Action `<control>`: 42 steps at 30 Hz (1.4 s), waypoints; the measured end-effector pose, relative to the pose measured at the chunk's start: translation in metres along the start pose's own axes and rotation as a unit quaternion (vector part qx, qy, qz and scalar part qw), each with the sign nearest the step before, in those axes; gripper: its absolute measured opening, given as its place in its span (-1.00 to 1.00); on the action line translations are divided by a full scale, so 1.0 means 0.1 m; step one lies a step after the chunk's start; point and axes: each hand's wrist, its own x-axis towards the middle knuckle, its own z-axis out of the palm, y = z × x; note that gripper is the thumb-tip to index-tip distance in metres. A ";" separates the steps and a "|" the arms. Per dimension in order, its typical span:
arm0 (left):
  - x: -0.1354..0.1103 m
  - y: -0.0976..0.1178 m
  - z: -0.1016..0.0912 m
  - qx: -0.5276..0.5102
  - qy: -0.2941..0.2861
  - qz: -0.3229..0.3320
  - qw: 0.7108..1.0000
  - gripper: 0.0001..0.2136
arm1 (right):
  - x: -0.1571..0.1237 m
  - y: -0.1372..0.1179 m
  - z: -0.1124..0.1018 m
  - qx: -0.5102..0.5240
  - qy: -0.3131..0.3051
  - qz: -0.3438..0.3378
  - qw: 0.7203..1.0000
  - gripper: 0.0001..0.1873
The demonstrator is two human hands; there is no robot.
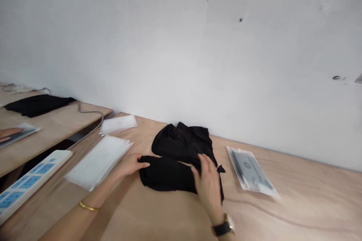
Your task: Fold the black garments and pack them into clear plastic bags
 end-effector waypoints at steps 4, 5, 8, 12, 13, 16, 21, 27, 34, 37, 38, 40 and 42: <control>-0.03 0.14 -0.01 -0.031 0.006 0.013 0.999 -0.71 | -0.22 -0.63 0.40 -0.021 -0.164 -0.107 0.980 -0.29; -0.04 0.21 0.02 -0.042 0.006 0.018 0.999 -0.72 | -0.27 -0.71 0.47 -0.021 -0.191 -0.116 0.975 -0.26; -0.10 0.45 0.20 -0.097 -0.017 0.034 0.995 -0.69 | -0.38 -0.79 0.57 -0.020 -0.228 -0.119 0.966 -0.27; -0.30 0.68 0.59 -0.177 -0.090 0.103 0.975 -0.61 | -0.43 -0.66 0.38 -0.026 -0.226 -0.082 0.970 -0.44; -0.37 0.68 0.68 -0.150 -0.073 0.127 0.978 -0.57 | -0.44 -0.59 0.30 -0.022 -0.222 -0.068 0.972 -0.52; -0.55 0.54 0.87 -0.011 -0.001 0.191 0.982 -0.59 | -0.41 -0.33 0.06 0.020 -0.198 -0.001 0.980 -0.73; -0.65 0.31 0.98 0.086 0.020 0.250 0.964 -0.63 | -0.01 -0.14 0.00 0.077 -0.072 0.059 0.993 -0.67; -0.63 0.30 1.01 0.140 0.016 0.245 0.959 -0.62 | 0.49 -0.36 0.52 0.086 -0.090 0.052 0.991 -0.75; -0.67 0.24 1.04 0.142 0.009 0.231 0.963 -0.61 | 0.42 -0.21 0.60 0.027 -0.067 0.078 0.994 -0.65; -0.72 0.28 1.02 0.138 0.017 0.245 0.960 -0.59 | 0.31 -0.21 0.54 -0.004 -0.053 0.045 0.998 -0.71; -0.73 0.30 1.01 0.141 0.014 0.247 0.959 -0.58 | 0.27 -0.22 0.51 -0.010 -0.053 0.029 0.998 -0.74; -0.76 0.33 1.00 0.151 0.006 0.254 0.955 -0.59 | 0.20 -0.22 0.46 -0.020 -0.067 0.001 0.998 -0.80; -0.76 0.33 1.00 0.165 0.006 0.260 0.951 -0.61 | 0.13 -0.21 0.39 -0.033 -0.077 -0.010 0.996 -0.80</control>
